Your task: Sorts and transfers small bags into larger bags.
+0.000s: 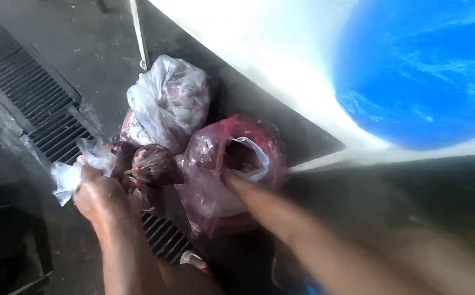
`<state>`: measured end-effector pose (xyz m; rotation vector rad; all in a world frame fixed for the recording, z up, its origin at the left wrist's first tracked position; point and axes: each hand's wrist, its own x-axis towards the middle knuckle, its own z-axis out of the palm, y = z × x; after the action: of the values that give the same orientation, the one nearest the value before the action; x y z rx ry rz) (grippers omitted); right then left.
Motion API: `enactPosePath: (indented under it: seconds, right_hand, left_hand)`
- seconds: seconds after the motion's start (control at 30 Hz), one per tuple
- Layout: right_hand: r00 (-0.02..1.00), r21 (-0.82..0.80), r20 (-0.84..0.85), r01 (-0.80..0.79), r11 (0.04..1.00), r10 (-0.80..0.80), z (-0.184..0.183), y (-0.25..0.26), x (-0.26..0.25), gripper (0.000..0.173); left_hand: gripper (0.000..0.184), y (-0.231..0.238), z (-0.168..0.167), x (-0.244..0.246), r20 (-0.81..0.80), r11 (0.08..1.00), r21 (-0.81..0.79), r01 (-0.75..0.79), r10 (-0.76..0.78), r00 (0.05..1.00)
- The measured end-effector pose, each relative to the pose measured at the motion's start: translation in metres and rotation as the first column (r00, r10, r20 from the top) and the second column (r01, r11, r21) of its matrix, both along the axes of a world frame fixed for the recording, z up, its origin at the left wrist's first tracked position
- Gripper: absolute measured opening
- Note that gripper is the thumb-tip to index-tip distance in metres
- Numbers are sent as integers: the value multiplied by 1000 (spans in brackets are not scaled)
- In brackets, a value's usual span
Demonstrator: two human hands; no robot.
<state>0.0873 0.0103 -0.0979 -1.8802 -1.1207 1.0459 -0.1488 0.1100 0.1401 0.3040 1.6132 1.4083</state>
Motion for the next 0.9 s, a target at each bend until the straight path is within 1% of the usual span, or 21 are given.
enactPosePath:
  seconds: [0.03, 0.07, 0.1, 0.13, 0.17, 0.2, 0.23, 0.3, 0.33, 0.4, 0.43, 0.47, 0.5, 0.53, 0.57, 0.6, 0.67, 0.7, 0.83, 0.87, 0.9]
  right_hand:
    - [979, -257, -192, 23, 966, -74, 40, 15, -2, 42]
    - [955, -367, -263, 32, 929, -137, 59, 28, -6, 40]
    - [964, -392, -247, -4, 920, -101, 61, 39, -7, 39]
    - [985, -384, -168, -87, 919, 23, 54, 48, -4, 40]
    - [983, -376, -68, -184, 908, 171, 41, 57, 4, 41]
    - [957, -363, 36, -256, 896, 287, 22, 64, 15, 42]
    - [938, -366, 111, -269, 891, 329, 5, 72, 26, 44]
    - [957, -474, 117, -183, 862, 267, 2, 81, 37, 51]
    - [951, -495, 163, -153, 856, 264, 0, 88, 38, 55]
    - [900, -515, 237, -201, 833, 365, 9, 99, 35, 57]
    - [882, -538, 226, -242, 808, 414, 20, 106, 31, 55]
    - [884, -539, 175, -283, 794, 434, 33, 109, 25, 52]
    - [899, -509, 114, -312, 802, 422, 41, 109, 19, 47]
    - [925, -472, 57, -306, 827, 375, 43, 108, 15, 45]
    - [954, -429, 14, -265, 863, 300, 37, 108, 14, 44]
    - [965, -365, 13, -239, 900, 261, 17, 111, 17, 45]
    - [940, -246, 81, -302, 921, 330, -25, 125, 25, 46]
    - [916, -228, 115, -352, 908, 384, -27, 130, 26, 46]
    - [808, -333, 168, -492, 804, 564, 2, 137, 31, 47]
    - [793, -366, 196, -486, 794, 576, 16, 138, 29, 46]
    - [813, -375, 208, -448, 812, 544, 28, 135, 26, 47]
  left_hand:
    - [31, 0, 3, 0, 1, 1000, -3, 0, 0, 1000]
    - [33, 0, 5, 0, 7, 1000, -6, -5, 5, 1000]
    - [35, -1, 6, -1, 22, 1000, -7, -12, 12, 1000]
    - [35, -1, 5, -2, 37, 1000, -7, -15, 15, 999]
    - [36, -1, 5, -2, 52, 1000, 0, -18, 18, 998]
    - [34, -1, 5, -1, 61, 1000, 4, -17, 17, 998]
    - [35, -2, 5, 0, 69, 1000, 5, -16, 16, 997]
    - [39, -1, 7, 4, 75, 1000, 8, -11, 11, 997]
    - [41, -1, 8, 6, 74, 1000, 3, -7, 7, 997]
    - [41, -2, 6, 10, 59, 1000, -11, 1, 0, 998]
    - [41, -2, 5, 12, 45, 1000, -16, -1, 1, 999]
    - [41, -2, 5, 13, 37, 1000, -21, 0, 1, 999]
    - [41, -3, 4, 13, 40, 1000, -26, 0, 1, 999]
    - [41, -4, 4, 14, 47, 1000, -32, 1, 1, 999]
    - [41, -4, 5, 15, 56, 999, -33, 0, 2, 998]
    - [42, -4, 5, 16, 62, 999, -33, -2, 4, 998]
    - [44, -4, 6, 15, 59, 999, -48, 2, 1, 998]
    - [45, -4, 6, 13, 57, 998, -60, 4, -1, 998]
    - [42, -5, -1, 16, 37, 996, -89, 6, -2, 999]
    - [41, -4, -2, 18, 33, 996, -88, 9, -6, 999]
    - [40, -2, -2, 20, 31, 995, -94, 16, -13, 999]
